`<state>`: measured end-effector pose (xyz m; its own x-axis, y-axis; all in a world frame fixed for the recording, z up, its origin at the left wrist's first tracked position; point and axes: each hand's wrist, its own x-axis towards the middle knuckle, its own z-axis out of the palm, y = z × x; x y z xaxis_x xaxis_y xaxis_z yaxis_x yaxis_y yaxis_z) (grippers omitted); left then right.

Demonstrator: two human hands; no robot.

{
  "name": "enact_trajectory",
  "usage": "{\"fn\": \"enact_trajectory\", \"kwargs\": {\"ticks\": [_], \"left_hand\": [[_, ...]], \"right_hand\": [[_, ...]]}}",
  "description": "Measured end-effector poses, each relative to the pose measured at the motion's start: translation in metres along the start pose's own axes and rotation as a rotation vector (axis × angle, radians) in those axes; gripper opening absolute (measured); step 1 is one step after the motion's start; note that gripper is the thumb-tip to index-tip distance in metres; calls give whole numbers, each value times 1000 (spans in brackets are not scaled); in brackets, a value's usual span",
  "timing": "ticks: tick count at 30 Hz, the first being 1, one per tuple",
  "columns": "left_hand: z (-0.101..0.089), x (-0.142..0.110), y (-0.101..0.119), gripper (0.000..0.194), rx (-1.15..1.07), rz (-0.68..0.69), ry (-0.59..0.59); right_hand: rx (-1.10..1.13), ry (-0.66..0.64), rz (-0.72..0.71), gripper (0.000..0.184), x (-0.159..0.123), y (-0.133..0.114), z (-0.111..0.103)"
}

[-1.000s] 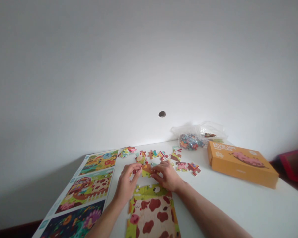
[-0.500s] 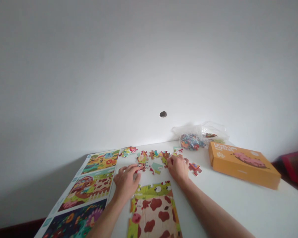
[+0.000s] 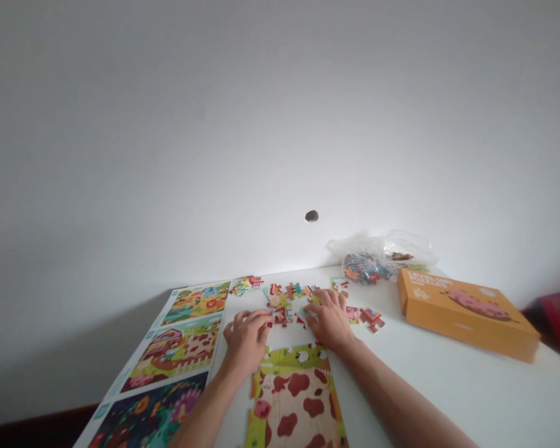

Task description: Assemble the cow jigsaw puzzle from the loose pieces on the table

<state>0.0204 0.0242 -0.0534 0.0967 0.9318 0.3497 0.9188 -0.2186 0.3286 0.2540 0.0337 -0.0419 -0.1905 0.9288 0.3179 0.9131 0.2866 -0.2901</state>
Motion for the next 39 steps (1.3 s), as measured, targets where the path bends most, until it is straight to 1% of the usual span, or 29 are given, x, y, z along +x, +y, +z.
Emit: {"fn": "enact_trajectory", "kwargs": {"ticks": [2,3,4,6,8,9,10,16,20,24,29,39], "left_hand": [[1,1,-2,28,19,-31,30],[1,2,-2,27,20,-45,35],[1,3,-3,26,18,-58,32],[2,4,-4,28,6,-76,17],[2,5,-5,32,2,-83,14],[2,4,-5,34,5,-83,19],[2,4,-5,36,12,-84,25],[-4,2,-4,42,77,-158,33],[-9,3,-3,44,87,-184,4],[-9,4,-1,44,82,-192,-13],[-7,3,-3,41,52,-155,-15],[-3,4,-6,40,19,-138,-2]], "right_hand": [[-11,-4,41,26,1,1,-2],[-2,-27,18,31,1,0,-4],[20,-66,-40,35,0,-2,-6],[98,-172,-219,42,-2,-6,-10],[180,-257,-366,41,-5,-10,-13],[207,-273,-394,40,-6,-11,-13],[224,-271,-391,38,-6,-11,-13],[199,-199,-254,32,-5,-7,-13],[123,-167,-180,34,-4,-6,-10],[79,-183,-116,37,-2,-5,-6],[65,-181,-116,37,-2,-6,-4],[46,-154,-146,36,-3,-5,-4]]}}
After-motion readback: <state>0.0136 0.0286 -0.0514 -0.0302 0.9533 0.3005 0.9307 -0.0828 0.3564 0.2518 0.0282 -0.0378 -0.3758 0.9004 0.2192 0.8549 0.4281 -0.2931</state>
